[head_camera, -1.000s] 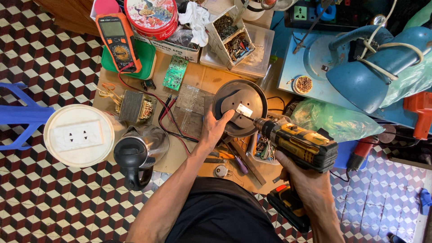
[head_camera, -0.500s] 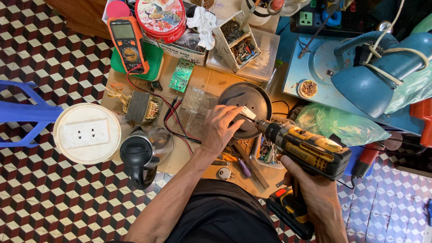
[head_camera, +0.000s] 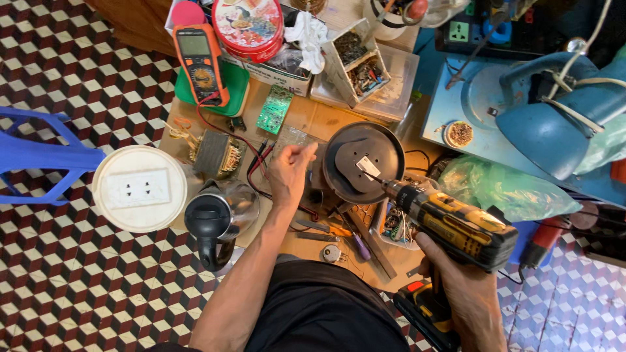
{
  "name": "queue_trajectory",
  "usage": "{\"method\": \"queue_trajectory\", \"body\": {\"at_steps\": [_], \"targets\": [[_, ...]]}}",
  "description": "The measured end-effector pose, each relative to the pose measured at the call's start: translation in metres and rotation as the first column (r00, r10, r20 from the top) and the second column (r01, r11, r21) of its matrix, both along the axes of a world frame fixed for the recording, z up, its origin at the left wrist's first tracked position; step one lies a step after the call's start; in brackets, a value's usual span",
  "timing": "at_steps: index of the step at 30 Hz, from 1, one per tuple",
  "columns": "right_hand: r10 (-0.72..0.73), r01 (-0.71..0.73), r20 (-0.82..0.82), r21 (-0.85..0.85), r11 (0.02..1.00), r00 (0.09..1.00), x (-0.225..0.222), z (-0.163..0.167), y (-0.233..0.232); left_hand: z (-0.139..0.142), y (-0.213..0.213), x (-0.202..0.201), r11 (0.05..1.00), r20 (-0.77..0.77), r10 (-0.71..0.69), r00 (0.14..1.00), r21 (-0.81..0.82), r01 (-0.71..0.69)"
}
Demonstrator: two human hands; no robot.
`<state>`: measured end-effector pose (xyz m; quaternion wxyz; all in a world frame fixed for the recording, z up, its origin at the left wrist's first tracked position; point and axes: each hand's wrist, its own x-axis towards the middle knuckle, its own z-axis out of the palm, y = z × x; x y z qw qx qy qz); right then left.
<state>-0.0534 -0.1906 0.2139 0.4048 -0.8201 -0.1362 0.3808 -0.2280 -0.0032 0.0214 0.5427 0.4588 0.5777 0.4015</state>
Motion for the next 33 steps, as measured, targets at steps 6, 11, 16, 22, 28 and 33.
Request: {"method": "queue_trajectory", "body": {"at_steps": [6,11,16,22,28,33], "targets": [[-0.033,0.033,-0.02,0.014,0.999,0.999,-0.002,0.001,-0.001,-0.047,0.011,-0.026,0.915,0.252,0.307,0.918,-0.342,-0.212],[0.0,0.0,-0.006,0.081,0.997,1.0,-0.002,-0.003,-0.005,-0.061,0.0,-0.027,0.914,0.2,0.261,0.944,-0.367,-0.175],[0.007,-0.006,-0.024,0.042,0.999,1.0,0.004,-0.006,-0.002,-0.054,0.008,-0.018,0.891,0.194,0.316,0.929,-0.398,-0.219],[0.003,-0.002,-0.036,0.031,1.0,0.999,0.005,-0.01,-0.001,-0.055,0.01,-0.021,0.808,0.241,0.427,0.871,-0.534,-0.248],[0.018,-0.017,-0.015,0.04,0.999,1.0,0.003,-0.014,-0.002,-0.06,-0.006,-0.035,0.911,0.262,0.321,0.91,-0.347,-0.222],[0.01,-0.01,0.018,-0.039,0.999,1.0,0.001,-0.012,0.004,-0.024,-0.026,-0.017,0.95,0.154,0.069,0.986,-0.313,-0.018]]}}
